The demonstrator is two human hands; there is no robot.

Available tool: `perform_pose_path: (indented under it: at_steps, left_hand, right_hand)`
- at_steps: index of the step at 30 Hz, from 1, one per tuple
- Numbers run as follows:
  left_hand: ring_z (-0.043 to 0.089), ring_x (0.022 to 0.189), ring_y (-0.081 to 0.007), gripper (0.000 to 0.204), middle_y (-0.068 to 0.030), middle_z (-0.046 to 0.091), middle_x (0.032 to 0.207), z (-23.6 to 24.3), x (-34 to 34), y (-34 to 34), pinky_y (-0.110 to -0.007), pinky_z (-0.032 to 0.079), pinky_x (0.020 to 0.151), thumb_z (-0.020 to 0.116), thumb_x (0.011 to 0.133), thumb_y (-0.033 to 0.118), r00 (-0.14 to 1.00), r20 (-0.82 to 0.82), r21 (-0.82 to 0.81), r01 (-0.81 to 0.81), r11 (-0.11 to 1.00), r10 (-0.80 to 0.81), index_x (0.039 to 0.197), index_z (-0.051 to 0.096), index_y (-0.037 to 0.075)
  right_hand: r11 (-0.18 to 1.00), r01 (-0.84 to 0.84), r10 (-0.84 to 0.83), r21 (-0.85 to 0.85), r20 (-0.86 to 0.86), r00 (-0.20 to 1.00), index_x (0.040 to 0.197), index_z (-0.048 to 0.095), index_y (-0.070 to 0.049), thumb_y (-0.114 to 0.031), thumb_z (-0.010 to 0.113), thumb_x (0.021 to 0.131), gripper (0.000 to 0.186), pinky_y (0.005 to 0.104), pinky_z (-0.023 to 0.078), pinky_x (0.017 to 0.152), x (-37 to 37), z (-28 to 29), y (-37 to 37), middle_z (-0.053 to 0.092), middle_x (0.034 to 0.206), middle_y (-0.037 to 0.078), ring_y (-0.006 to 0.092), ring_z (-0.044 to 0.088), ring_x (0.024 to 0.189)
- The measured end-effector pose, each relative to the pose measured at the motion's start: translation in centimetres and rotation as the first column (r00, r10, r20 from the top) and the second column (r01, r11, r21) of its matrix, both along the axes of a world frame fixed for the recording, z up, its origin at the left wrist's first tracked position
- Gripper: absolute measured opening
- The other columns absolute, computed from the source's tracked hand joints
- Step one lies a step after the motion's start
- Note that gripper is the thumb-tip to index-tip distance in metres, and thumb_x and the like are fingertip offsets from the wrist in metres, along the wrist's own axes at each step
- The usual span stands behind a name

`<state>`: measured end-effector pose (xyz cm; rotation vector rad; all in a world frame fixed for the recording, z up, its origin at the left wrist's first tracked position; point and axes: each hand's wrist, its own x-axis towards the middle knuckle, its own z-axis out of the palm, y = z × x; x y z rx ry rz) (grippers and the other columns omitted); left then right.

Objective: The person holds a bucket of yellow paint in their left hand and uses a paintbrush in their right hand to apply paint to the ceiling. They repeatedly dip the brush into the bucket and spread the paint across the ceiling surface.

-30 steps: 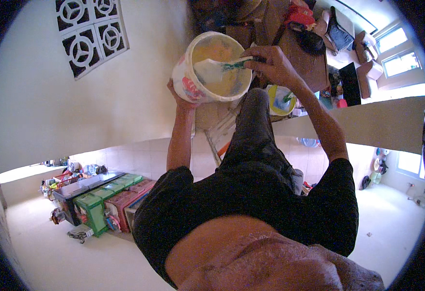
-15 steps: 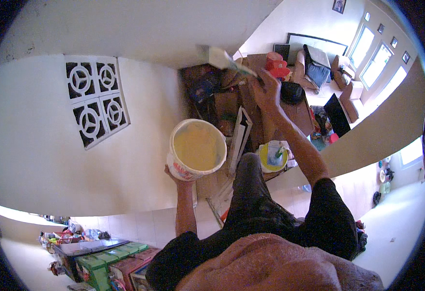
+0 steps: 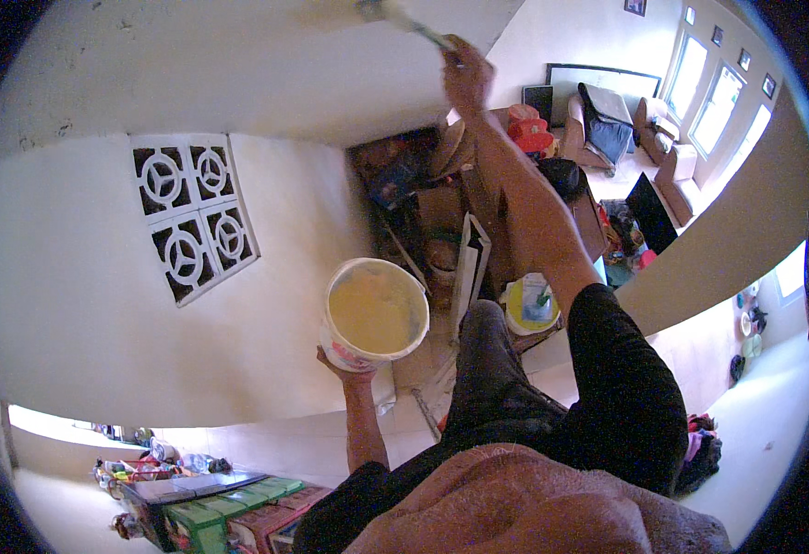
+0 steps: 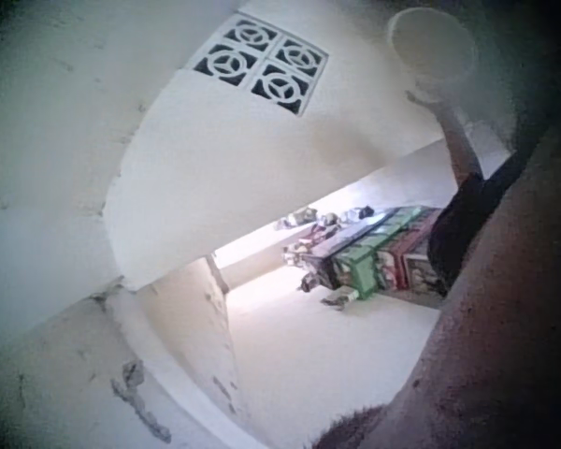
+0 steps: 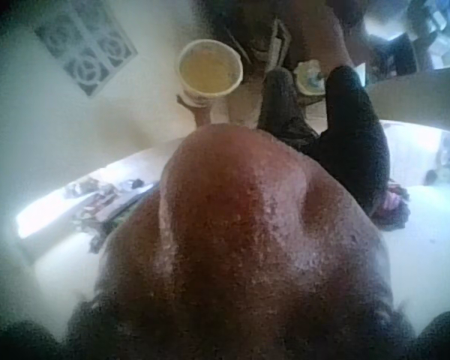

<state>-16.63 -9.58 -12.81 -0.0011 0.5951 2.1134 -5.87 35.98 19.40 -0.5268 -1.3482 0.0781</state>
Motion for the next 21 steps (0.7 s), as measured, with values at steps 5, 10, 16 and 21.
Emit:
perform_pose_path:
  at_steps: [5, 10, 16, 21]
  left_hand:
    - [0.042, 0.126, -0.0340, 0.091, -0.0047, 0.042, 0.143, -0.6, -0.4, -0.4, -0.061, 0.037, 0.097, 0.040, 0.072, 0.079, 0.995, 0.060, 0.052, 0.071, 0.996, -0.074, 0.142, 0.038, 0.022]
    - [0.041, 0.127, -0.0332, 0.088, -0.0050, 0.041, 0.143, -1.2, -0.4, -0.9, -0.058, 0.037, 0.100, 0.037, 0.074, 0.078, 1.000, 0.000, 0.002, -0.013, 1.000, 0.013, 0.141, 0.039, 0.021]
    - [0.039, 0.129, -0.0317, 0.086, -0.0052, 0.039, 0.145, 0.3, -0.2, -1.8, -0.054, 0.036, 0.103, 0.035, 0.075, 0.077, 0.999, -0.028, 0.003, -0.022, 1.000, 0.022, 0.140, 0.040, 0.021]
    - [0.040, 0.128, -0.0319, 0.087, -0.0048, 0.040, 0.145, 1.2, 0.3, -2.9, -0.055, 0.036, 0.102, 0.038, 0.073, 0.077, 1.000, 0.006, -0.016, -0.005, 1.000, 0.006, 0.139, 0.042, 0.021]
  right_hand:
    - [0.928, 0.298, -0.309, -0.223, -0.014, 0.951, 0.101, 0.068, -0.008, -0.019, 0.062, 0.089, 0.018, 0.0375, 0.051, 0.058, 9.3, -2.2, 3.7, 0.069, 0.078, 0.012, 0.0227, 0.068, 0.064]
    - [0.929, 0.142, -0.252, -0.341, -0.304, 0.919, 0.103, 0.064, -0.003, -0.019, 0.057, 0.092, 0.021, 0.0357, 0.050, 0.056, 8.2, -2.4, 1.3, 0.067, 0.071, 0.013, 0.0220, 0.066, 0.058]
    - [0.966, -0.002, -0.078, -0.260, -0.298, 0.951, 0.106, 0.062, -0.004, -0.014, 0.057, 0.091, 0.019, 0.0370, 0.049, 0.057, -2.6, -1.9, -2.7, 0.066, 0.068, 0.010, 0.0226, 0.066, 0.062]
    - [0.994, -0.050, 0.044, -0.094, -0.060, 0.997, 0.109, 0.064, -0.005, -0.007, 0.063, 0.085, 0.025, 0.0395, 0.052, 0.064, -8.1, -3.9, -7.0, 0.067, 0.077, 0.013, 0.0277, 0.067, 0.067]
